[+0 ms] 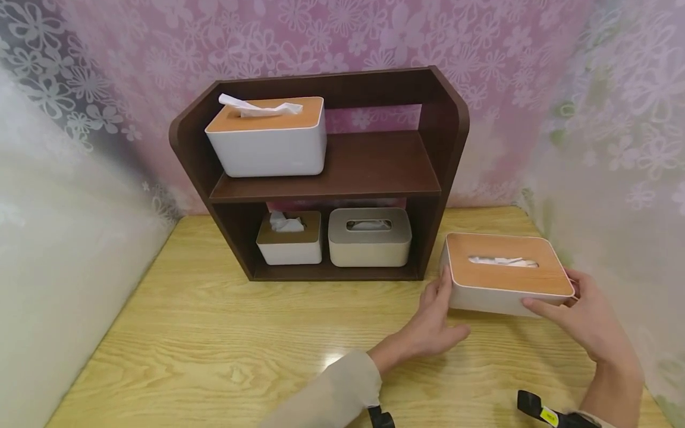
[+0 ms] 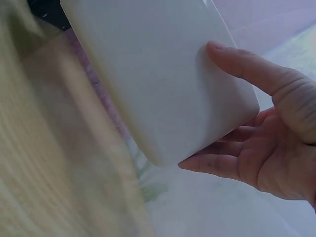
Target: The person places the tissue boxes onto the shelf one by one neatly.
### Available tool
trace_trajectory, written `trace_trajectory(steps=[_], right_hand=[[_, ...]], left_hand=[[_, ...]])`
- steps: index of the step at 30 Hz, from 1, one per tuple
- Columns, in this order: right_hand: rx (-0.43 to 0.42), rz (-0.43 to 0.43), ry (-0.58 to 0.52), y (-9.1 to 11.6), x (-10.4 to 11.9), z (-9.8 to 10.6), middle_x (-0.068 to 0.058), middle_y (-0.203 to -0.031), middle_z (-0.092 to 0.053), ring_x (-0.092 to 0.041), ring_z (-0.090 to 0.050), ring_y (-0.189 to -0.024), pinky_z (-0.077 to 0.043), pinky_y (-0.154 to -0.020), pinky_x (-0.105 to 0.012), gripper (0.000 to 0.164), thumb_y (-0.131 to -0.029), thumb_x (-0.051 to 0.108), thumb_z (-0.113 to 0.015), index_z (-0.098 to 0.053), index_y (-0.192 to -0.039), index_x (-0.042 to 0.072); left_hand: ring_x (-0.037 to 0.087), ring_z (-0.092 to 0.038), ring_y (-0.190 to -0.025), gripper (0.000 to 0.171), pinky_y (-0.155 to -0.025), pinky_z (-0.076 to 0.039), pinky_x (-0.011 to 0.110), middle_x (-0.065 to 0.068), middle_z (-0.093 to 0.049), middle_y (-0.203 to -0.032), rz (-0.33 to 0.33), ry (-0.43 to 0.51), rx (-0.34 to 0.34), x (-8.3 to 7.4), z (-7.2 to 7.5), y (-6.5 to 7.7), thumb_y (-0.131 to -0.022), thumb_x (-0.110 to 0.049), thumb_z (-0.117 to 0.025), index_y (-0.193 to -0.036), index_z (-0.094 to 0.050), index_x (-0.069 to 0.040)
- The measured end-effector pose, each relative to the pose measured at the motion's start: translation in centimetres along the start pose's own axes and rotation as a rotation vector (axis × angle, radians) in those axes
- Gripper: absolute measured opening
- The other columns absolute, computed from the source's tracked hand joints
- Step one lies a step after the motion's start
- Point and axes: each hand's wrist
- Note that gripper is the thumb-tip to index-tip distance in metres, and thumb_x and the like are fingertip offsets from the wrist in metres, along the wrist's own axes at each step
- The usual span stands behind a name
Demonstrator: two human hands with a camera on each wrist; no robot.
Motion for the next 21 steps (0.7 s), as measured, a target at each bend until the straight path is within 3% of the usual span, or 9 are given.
trace_trajectory(steps=[3,4,10,13,21], right_hand=[[-0.032,0.025,0.021,0.5,1.3,0.2,0.030,-0.109,-0.048,0.003,-0.065,-0.076,-0.050,-0.060,-0.017,0.079,-0.087,0.004,-0.075,-0.030,-0.152,0.002],[-0.048,0.029,0.038,0.7,1.8,0.3,0.025,-0.110,-0.048,0.006,-0.063,-0.075,-0.049,-0.059,-0.016,0.082,-0.086,0.005,-0.076,-0.028,-0.152,0.000],[-0.198,0.024,0.092,2.0,4.6,0.4,0.020,-0.113,-0.038,0.023,-0.041,-0.082,-0.042,-0.061,-0.005,0.096,-0.082,0.003,-0.080,-0.018,-0.155,-0.005],[-0.253,0.017,0.088,2.8,5.7,0.2,0.026,-0.115,-0.032,0.024,-0.035,-0.084,-0.037,-0.065,0.001,0.097,-0.083,0.002,-0.079,-0.016,-0.156,-0.001],[-0.399,0.087,-0.004,3.7,8.3,-0.4,0.028,-0.117,-0.041,0.017,-0.043,-0.092,-0.039,-0.071,0.003,0.086,-0.082,-0.013,-0.072,-0.029,-0.154,0.006]], left_hand=[[0.011,-0.017,-0.144,0.106,-0.104,-0.039,0.024,0.004,-0.013,-0.161,-0.027,-0.029,-0.008,-0.7,0.6,0.5,-0.087,-0.028,-0.067,-0.157,0.013,-0.030],[0.011,-0.017,-0.143,0.106,-0.103,-0.038,0.022,0.004,-0.013,-0.160,-0.039,-0.041,-0.010,-1.0,0.8,0.7,-0.088,-0.028,-0.067,-0.157,0.013,-0.030],[0.009,-0.018,-0.141,0.105,-0.103,-0.036,0.017,0.005,-0.013,-0.160,-0.134,-0.128,-0.030,-2.6,2.2,1.9,-0.090,-0.032,-0.065,-0.156,0.017,-0.027],[0.011,-0.017,-0.143,0.105,-0.103,-0.035,0.017,0.008,-0.014,-0.160,-0.176,-0.162,-0.055,-3.2,2.9,2.5,-0.091,-0.033,-0.065,-0.156,0.017,-0.025],[0.012,-0.018,-0.141,0.105,-0.104,-0.031,0.015,0.013,-0.017,-0.156,-0.260,-0.187,-0.098,-4.6,4.9,3.9,-0.090,-0.030,-0.066,-0.157,0.014,-0.022]])
Point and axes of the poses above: each hand's wrist, its own y-axis away from the middle knuckle, its own z-axis out of the back of the hand, x = y × z
